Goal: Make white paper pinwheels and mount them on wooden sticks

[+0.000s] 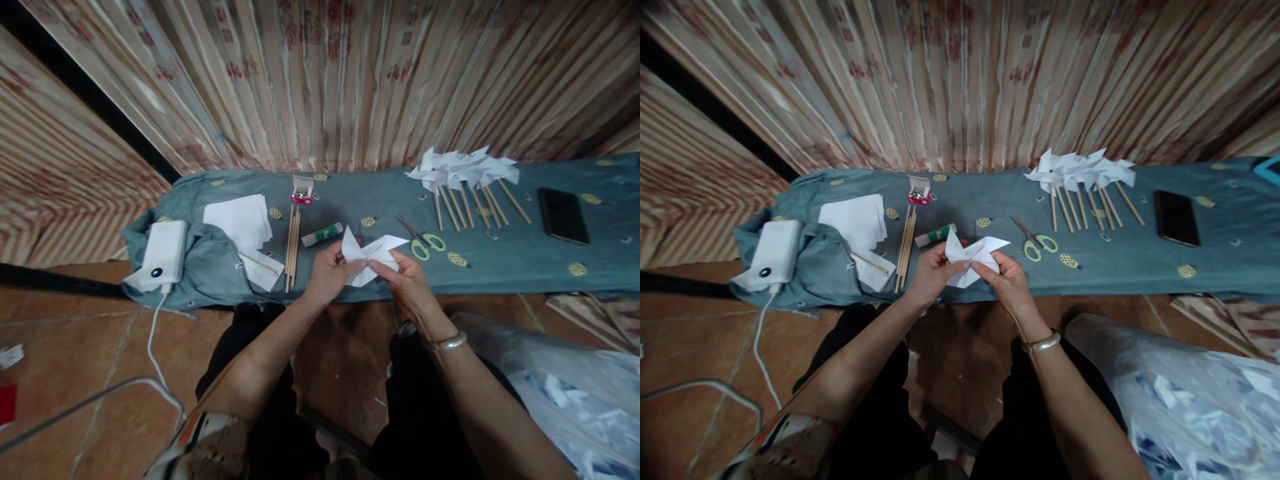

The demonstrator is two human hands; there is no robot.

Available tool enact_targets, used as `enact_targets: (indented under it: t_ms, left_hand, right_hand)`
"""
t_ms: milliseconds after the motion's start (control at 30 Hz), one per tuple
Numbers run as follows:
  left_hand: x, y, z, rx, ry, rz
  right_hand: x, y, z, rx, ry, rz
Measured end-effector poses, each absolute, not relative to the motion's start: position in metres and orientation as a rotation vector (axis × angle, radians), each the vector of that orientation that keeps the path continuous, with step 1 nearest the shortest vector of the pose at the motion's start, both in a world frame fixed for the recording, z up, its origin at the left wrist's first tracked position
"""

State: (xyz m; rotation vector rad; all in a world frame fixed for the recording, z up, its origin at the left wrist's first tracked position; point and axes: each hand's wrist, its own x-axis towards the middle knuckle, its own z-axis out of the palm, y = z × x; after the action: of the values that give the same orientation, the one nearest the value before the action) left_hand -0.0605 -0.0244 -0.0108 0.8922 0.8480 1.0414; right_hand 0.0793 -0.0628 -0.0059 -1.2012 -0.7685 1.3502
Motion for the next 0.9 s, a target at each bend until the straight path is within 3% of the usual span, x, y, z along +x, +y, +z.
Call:
enact_targets:
  t_ms: [900]
  left_hand:
    - [-0.067,-0.018,-0.016,0.825,0.841,1.097]
  right_hand:
    - [0.068,-0.053,-0.007,-1.160,-0.793,1.363]
